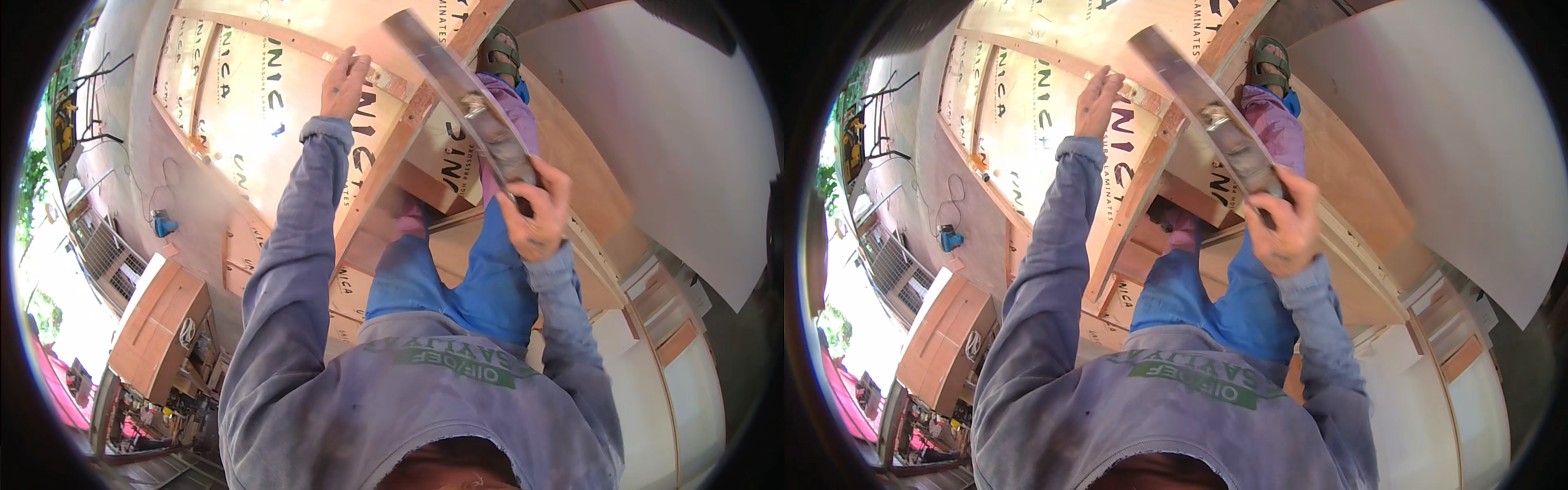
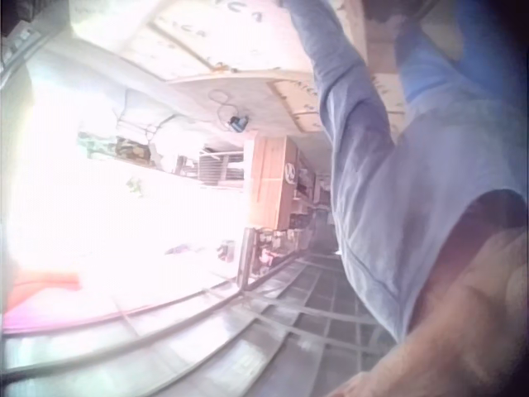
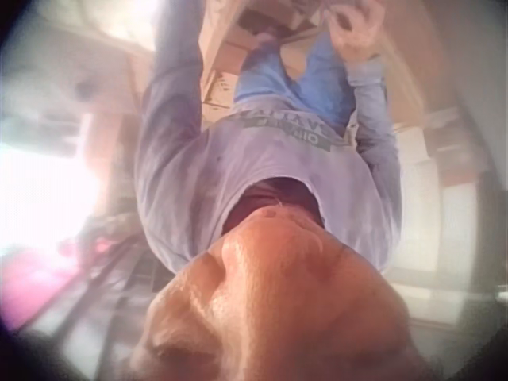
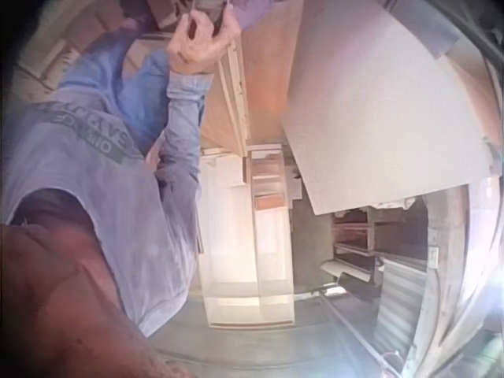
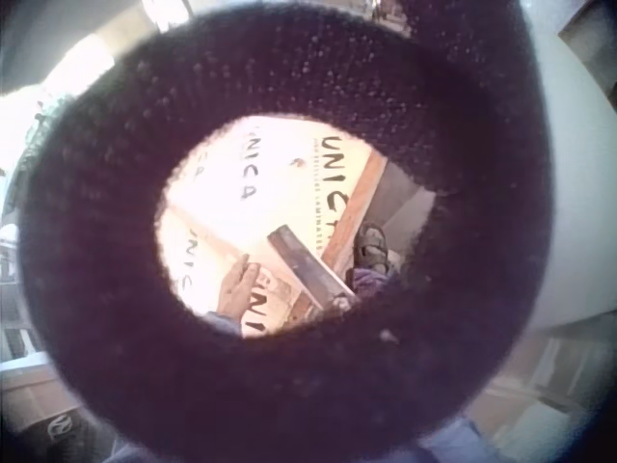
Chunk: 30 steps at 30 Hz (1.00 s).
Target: The person smooths the edges of a wooden panel with a hand plane, then uses a cordless drill to drive screws into the panel. The work is performed on a large flat wooden piece in a workshop.
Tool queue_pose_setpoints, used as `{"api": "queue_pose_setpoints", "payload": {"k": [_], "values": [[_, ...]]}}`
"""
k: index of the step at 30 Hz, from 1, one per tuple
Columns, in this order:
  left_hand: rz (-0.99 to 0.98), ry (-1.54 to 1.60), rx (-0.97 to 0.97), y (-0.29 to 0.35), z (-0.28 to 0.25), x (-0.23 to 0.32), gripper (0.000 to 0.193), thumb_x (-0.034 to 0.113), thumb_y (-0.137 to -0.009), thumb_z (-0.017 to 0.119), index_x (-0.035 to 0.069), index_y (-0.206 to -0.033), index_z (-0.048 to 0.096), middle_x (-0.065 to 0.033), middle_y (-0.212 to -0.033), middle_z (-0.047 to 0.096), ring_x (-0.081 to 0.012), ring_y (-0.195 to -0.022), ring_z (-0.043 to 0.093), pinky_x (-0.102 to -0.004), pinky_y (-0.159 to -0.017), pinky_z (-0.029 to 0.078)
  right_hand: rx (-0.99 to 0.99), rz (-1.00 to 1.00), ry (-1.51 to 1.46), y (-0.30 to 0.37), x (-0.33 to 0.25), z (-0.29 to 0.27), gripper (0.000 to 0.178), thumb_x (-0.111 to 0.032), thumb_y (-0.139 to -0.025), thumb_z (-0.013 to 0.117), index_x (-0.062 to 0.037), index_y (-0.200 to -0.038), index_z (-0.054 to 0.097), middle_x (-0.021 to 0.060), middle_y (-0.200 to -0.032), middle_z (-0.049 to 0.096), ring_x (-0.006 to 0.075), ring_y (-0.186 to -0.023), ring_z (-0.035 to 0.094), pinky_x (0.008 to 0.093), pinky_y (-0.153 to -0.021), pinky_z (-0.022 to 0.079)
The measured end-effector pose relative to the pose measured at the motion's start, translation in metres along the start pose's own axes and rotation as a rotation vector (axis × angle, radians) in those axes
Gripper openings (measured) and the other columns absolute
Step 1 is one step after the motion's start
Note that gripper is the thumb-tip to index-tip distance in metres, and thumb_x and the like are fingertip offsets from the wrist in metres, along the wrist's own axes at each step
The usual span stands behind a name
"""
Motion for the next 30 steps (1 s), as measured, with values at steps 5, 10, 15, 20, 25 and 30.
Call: {"api": "queue_pose_setpoints", "payload": {"k": [5,10,15,20,25,30], "values": [[-0.328,-0.036,0.226,0.002,0.021,-0.006,0.126,0.071,-0.083,0.07,-0.01,-0.159,0.01,-0.0303,-0.162,0.02,-0.0444,-0.144,0.035,-0.0505,-0.113,0.039,-0.242,-0.214,0.038,-0.014,0.032,0.074,0.034,0.0,-0.071,0.079,-0.0075,-0.104,0.072,0.0196,-0.122,0.06,0.0387,-0.115,0.066,0.0428,-0.091,0.058],[-0.162,-0.282,0.406,0.014,0.057,-0.029,0.116,0.055,-0.087,0.07,-0.011,-0.159,0.006,-0.0316,-0.167,0.004,-0.0428,-0.157,0.007,-0.0435,-0.127,0.014,-0.307,-0.15,0.083,-0.005,0.026,0.094,0.057,0.003,-0.074,0.071,-0.0126,-0.128,0.064,0.0198,-0.125,0.056,0.0382,-0.114,0.064,0.0442,-0.089,0.058],[-0.027,-0.125,0.404,0.008,0.065,-0.018,0.105,0.04,-0.089,0.066,-0.01,-0.16,0.007,-0.0299,-0.169,-0.001,-0.0423,-0.157,0.004,-0.0432,-0.127,0.012,-0.313,-0.097,0.109,-0.008,0.013,0.101,0.064,0.006,-0.076,0.064,-0.0176,-0.136,0.061,0.0189,-0.125,0.055,0.0382,-0.106,0.064,0.0445,-0.086,0.058],[-0.1,-0.281,0.396,-0.05,0.031,-0.016,0.101,0.038,-0.089,0.064,-0.008,-0.16,0.009,-0.033,-0.167,-0.003,-0.0489,-0.156,-0.001,-0.0523,-0.127,0.009,-0.277,-0.117,0.189,-0.052,0.011,0.141,0.065,0.004,-0.078,0.066,-0.0171,-0.14,0.059,0.0175,-0.132,0.056,0.0376,-0.105,0.066,0.0434,-0.085,0.059],[-0.016,-0.301,0.374,0.0,0.076,-0.039,0.102,0.04,-0.09,0.066,-0.008,-0.16,0.009,-0.0354,-0.166,-0.002,-0.0523,-0.155,-0.002,-0.0537,-0.126,0.008,-0.288,-0.04,0.169,-0.014,0.007,0.1,0.066,0.008,-0.073,0.065,-0.015,-0.135,0.062,0.0182,-0.13,0.056,0.0382,-0.109,0.062,0.0456,-0.087,0.057],[-0.054,-0.312,0.419,-0.044,0.045,-0.019,0.1,0.041,-0.09,0.065,-0.008,-0.16,0.013,-0.0346,-0.166,0.001,-0.0529,-0.154,-0.003,-0.058,-0.125,0.008,-0.316,-0.021,0.234,-0.051,0.001,0.143,0.062,0.004,-0.078,0.06,-0.0191,-0.135,0.062,0.0192,-0.132,0.055,0.0388,-0.111,0.06,0.0469,-0.087,0.057]]}}
Point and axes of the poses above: each hand's wrist, its own y-axis away from the middle knuckle, its own z-axis out of the palm, x = y × z, the point moved 2 cm from there along -y, towards the middle knuckle
